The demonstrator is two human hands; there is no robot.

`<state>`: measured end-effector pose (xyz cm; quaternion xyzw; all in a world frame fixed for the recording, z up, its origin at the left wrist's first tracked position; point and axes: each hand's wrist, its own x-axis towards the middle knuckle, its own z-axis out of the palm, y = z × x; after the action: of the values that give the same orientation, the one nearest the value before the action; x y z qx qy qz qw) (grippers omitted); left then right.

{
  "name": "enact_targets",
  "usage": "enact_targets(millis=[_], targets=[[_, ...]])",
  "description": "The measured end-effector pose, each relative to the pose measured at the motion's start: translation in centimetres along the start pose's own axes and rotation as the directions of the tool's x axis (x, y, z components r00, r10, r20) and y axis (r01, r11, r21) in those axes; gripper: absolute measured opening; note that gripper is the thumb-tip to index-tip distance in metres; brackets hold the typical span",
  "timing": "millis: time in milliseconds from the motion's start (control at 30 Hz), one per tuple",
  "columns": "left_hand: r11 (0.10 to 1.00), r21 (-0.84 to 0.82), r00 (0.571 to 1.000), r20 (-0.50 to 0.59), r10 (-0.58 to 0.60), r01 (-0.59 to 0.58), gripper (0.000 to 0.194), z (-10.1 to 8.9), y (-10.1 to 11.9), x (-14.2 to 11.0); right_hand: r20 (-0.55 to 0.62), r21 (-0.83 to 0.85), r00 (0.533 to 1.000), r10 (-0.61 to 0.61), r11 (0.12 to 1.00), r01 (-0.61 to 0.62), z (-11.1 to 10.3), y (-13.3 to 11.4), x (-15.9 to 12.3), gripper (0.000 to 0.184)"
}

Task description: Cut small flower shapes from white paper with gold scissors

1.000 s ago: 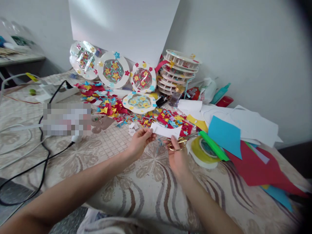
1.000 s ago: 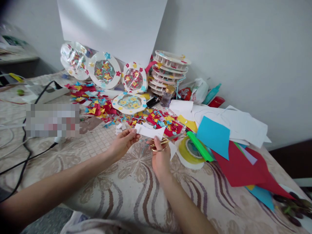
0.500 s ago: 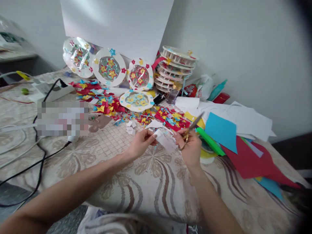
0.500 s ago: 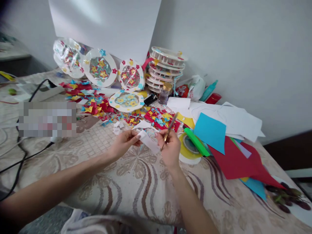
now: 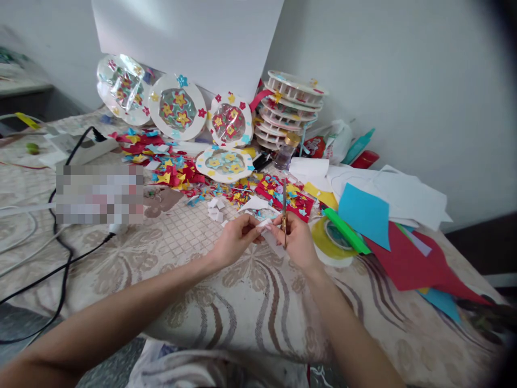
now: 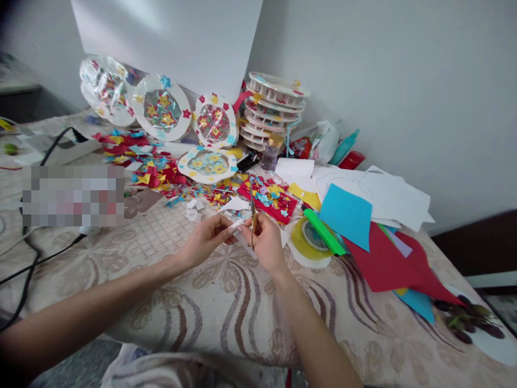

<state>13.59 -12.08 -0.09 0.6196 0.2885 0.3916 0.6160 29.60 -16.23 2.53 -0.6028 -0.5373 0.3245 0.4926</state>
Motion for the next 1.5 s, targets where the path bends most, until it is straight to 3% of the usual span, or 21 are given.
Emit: enact_targets(millis=[100,267,1500], targets=[[0.997,-0.077,1.000,-0.019,0.010,-0.011,0.027,0.20,-0.04,0.05,-0.030,0.079,1.000,0.010,0.997,-0.007,0.14,-0.04,0.06,0.028],[0.999,-0.051,0.997,-0.082,-0.007,0.003,0.028,0.38,-0.05,0.09,-0.040,0.119,0.999,0.022,0.993,-0.017,0.28,0.10,0.13,0.030],[0.993,-0.118,0.996,-0.081,-0.030,0.021,0.028,0.53,0.30,-0.07,-0.028,0.062,1.000,0.005,0.998,-0.003,0.16,0.21,0.42,0.027]])
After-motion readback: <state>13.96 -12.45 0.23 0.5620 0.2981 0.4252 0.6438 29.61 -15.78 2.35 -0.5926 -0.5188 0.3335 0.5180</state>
